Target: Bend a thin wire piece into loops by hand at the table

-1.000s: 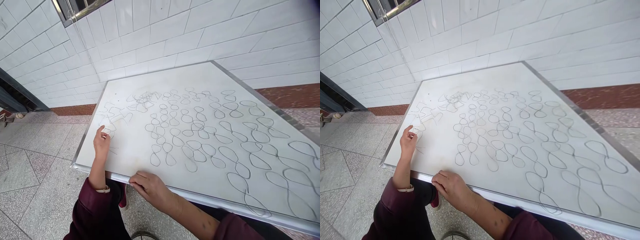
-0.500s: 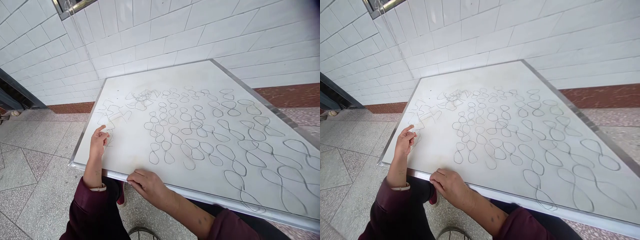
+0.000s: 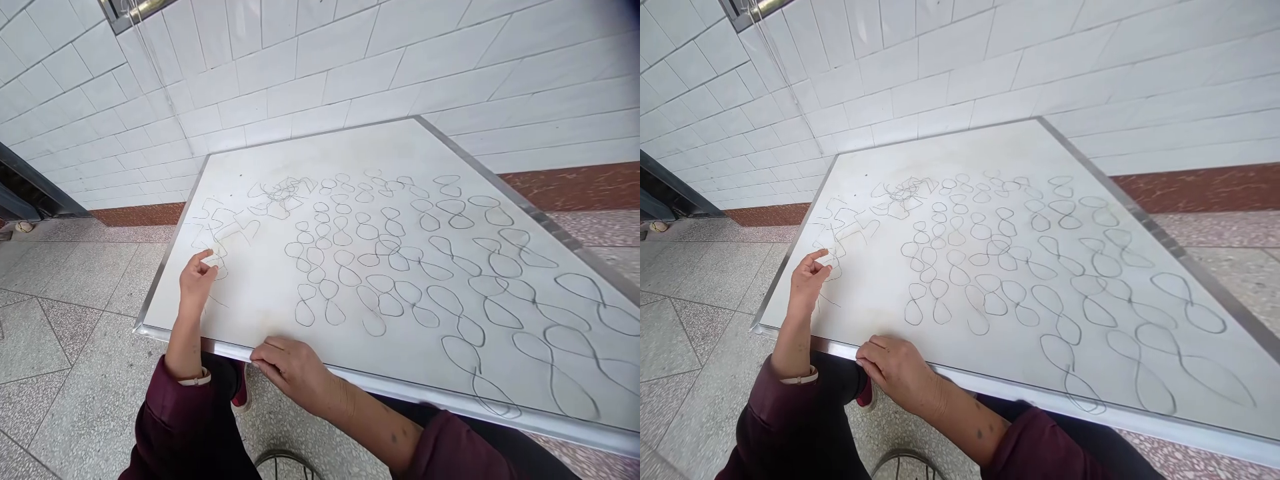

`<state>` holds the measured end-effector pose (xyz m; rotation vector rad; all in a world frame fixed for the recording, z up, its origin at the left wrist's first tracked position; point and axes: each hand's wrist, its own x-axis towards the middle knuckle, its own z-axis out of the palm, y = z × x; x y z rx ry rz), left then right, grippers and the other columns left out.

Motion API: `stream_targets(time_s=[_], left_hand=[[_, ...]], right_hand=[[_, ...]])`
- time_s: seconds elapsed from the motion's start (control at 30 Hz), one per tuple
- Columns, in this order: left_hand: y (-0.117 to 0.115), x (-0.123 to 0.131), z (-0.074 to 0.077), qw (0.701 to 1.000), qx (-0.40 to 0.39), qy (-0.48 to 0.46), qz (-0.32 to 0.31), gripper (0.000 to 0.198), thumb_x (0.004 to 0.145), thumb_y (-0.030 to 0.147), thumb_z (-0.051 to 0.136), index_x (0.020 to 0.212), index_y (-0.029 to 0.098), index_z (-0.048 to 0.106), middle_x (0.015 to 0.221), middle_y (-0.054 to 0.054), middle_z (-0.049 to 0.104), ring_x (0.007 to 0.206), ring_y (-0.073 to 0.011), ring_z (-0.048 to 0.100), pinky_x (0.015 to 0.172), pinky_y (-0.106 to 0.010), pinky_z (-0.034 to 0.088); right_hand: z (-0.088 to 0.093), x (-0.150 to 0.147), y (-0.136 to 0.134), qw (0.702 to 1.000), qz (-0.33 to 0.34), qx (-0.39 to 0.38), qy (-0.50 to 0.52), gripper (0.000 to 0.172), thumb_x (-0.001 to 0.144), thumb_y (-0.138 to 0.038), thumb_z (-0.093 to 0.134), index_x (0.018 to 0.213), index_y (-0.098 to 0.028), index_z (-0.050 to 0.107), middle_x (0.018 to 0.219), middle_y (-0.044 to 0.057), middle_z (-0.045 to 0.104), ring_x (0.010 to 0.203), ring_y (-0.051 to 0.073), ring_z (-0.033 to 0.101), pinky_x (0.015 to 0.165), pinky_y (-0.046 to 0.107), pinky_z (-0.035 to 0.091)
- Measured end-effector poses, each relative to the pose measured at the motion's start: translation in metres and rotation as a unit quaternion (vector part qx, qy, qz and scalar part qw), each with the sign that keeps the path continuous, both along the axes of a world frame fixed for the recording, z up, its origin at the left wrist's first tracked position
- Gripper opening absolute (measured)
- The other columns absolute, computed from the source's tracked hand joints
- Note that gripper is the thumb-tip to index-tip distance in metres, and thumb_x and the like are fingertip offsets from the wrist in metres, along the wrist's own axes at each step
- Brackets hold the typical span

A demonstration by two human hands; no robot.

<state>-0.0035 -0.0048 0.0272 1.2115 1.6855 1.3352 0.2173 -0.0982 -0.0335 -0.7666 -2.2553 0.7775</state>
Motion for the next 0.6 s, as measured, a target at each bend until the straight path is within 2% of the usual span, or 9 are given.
stream_targets(time_s=[0.13,0.27,0.33,0.47,0.53,0.6], left_hand=[[0.0016,-0.0023,0.0002,0.997,-0.024,-0.066,-0.012,0.047,0.068,0.032,0.072,0.114,0.019,0.065,0.058,0.006,0.042,0.063,-0.0123,0.052,0.049,-0.022,0.028],[0.0031,-0.0025,0.0002,0.993,-0.024,-0.114,-0.008,0.052,0.066,0.035,0.075,0.114,0.017,0.064,0.056,0.007,0.04,0.059,-0.0118,0.051,0.045,-0.021,0.024],[0.0032,-0.0024,-0.0009,0.996,-0.024,-0.086,-0.007,0.051,0.068,0.034,0.072,0.115,0.017,0.064,0.056,0.007,0.04,0.058,-0.0117,0.05,0.047,-0.022,0.027],[0.002,-0.0029,-0.0029,0.998,-0.04,0.049,-0.008,0.041,0.071,0.026,0.066,0.112,0.022,0.068,0.057,0.007,0.042,0.059,-0.0117,0.049,0.058,-0.024,0.039],[0.0001,-0.0032,-0.0014,0.997,-0.045,0.069,-0.009,0.039,0.071,0.025,0.066,0.11,0.023,0.069,0.056,0.006,0.044,0.059,-0.0117,0.049,0.061,-0.024,0.041],[-0.0026,-0.003,0.0031,0.996,-0.058,0.068,-0.018,0.04,0.071,0.027,0.067,0.111,0.024,0.068,0.056,0.006,0.046,0.057,-0.0119,0.048,0.057,-0.024,0.039]], right_hand=[[-0.0002,0.0004,-0.0005,1.0,0.001,0.004,-0.01,0.015,0.097,-0.021,0.05,0.093,-0.021,0.064,0.078,0.001,0.065,0.07,0.013,0.059,0.063,0.025,0.043],[-0.0004,0.0002,-0.0005,1.0,0.004,0.011,-0.011,0.016,0.098,-0.021,0.049,0.093,-0.021,0.064,0.078,0.001,0.065,0.069,0.014,0.059,0.063,0.025,0.043],[-0.0001,-0.0001,-0.0004,1.0,0.004,0.011,-0.009,0.016,0.098,-0.021,0.049,0.093,-0.02,0.064,0.078,0.001,0.065,0.069,0.014,0.059,0.063,0.025,0.043],[0.0011,-0.0007,-0.0002,1.0,0.001,0.014,-0.011,0.015,0.097,-0.021,0.05,0.091,-0.02,0.064,0.077,0.001,0.065,0.068,0.014,0.059,0.062,0.025,0.042],[0.0017,-0.0011,-0.0002,1.0,0.0,0.016,-0.012,0.016,0.097,-0.021,0.05,0.091,-0.02,0.064,0.076,0.001,0.065,0.068,0.014,0.058,0.062,0.025,0.042],[0.0021,-0.0015,0.0,1.0,-0.002,0.02,-0.009,0.016,0.097,-0.022,0.05,0.09,-0.02,0.064,0.076,0.001,0.065,0.067,0.013,0.058,0.061,0.025,0.041]])
